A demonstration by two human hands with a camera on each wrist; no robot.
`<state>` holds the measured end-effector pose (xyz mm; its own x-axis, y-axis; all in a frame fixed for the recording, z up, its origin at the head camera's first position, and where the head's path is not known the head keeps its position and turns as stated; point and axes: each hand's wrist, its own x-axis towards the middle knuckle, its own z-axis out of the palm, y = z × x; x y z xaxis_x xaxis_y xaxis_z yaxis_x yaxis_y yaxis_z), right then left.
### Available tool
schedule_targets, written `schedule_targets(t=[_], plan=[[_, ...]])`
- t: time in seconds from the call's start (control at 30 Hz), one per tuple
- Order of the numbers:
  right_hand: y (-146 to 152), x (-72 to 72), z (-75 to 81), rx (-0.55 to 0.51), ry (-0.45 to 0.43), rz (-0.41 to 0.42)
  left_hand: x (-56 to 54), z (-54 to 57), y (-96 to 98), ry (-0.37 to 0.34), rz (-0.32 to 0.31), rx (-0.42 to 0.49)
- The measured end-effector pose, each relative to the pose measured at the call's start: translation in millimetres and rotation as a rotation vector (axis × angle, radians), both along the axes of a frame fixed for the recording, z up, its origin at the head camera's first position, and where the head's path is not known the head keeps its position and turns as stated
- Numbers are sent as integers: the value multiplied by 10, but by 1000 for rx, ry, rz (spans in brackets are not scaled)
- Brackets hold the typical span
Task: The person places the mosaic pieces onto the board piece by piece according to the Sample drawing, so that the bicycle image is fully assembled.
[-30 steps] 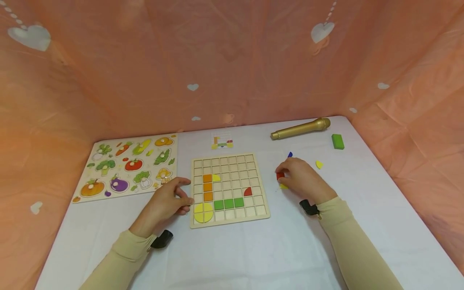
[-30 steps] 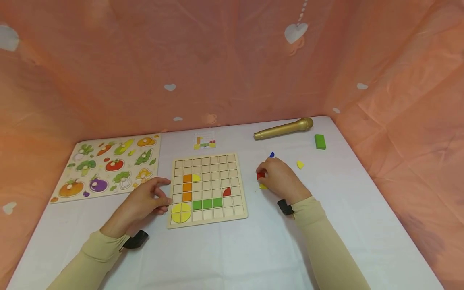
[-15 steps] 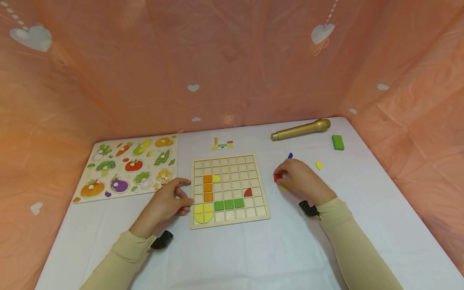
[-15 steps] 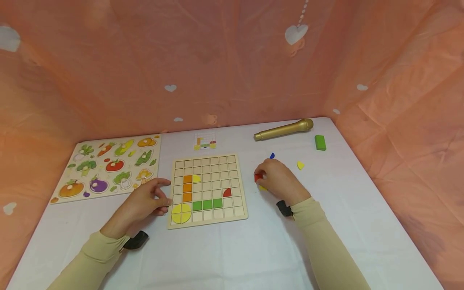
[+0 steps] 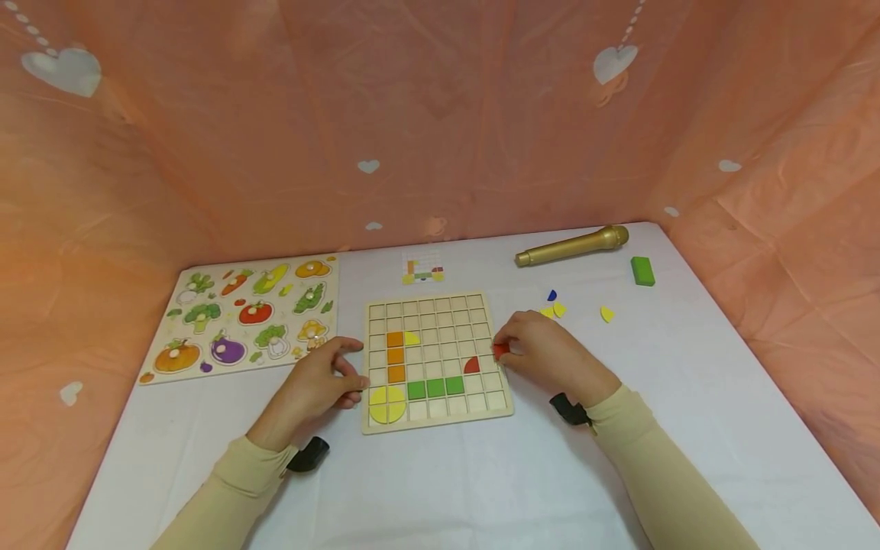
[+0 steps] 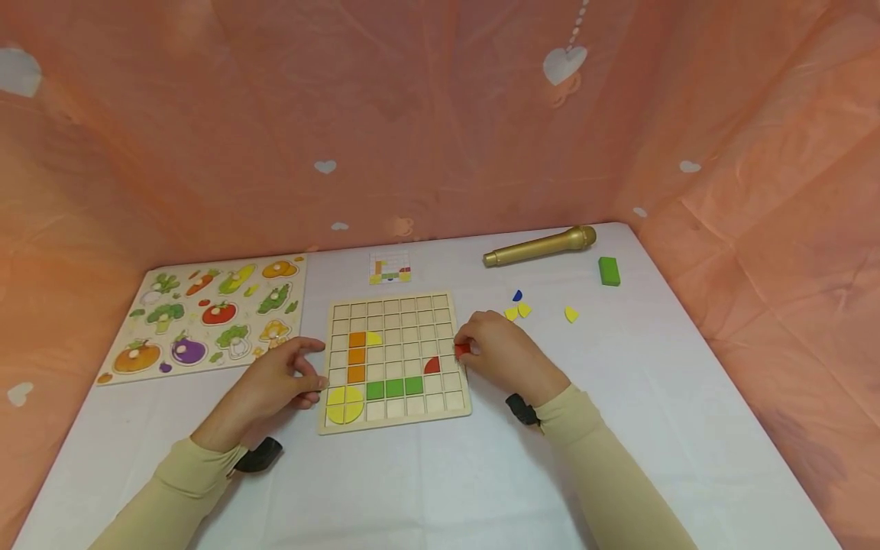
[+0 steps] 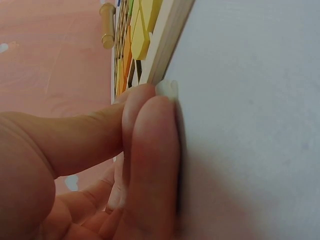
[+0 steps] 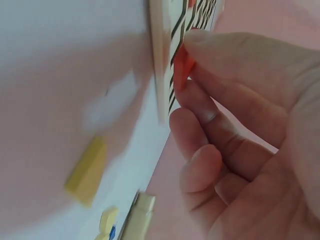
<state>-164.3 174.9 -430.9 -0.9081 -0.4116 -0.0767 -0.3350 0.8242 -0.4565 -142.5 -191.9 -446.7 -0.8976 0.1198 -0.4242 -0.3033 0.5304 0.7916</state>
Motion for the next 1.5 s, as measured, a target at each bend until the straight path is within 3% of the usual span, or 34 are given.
schedule_targets(t=[0.5, 1.5], plan=[[-177, 85, -51, 15, 78, 97, -3, 1, -4, -1, 0, 3], [-210, 87, -77, 35, 65, 85, -10, -2, -9, 1, -9, -2]])
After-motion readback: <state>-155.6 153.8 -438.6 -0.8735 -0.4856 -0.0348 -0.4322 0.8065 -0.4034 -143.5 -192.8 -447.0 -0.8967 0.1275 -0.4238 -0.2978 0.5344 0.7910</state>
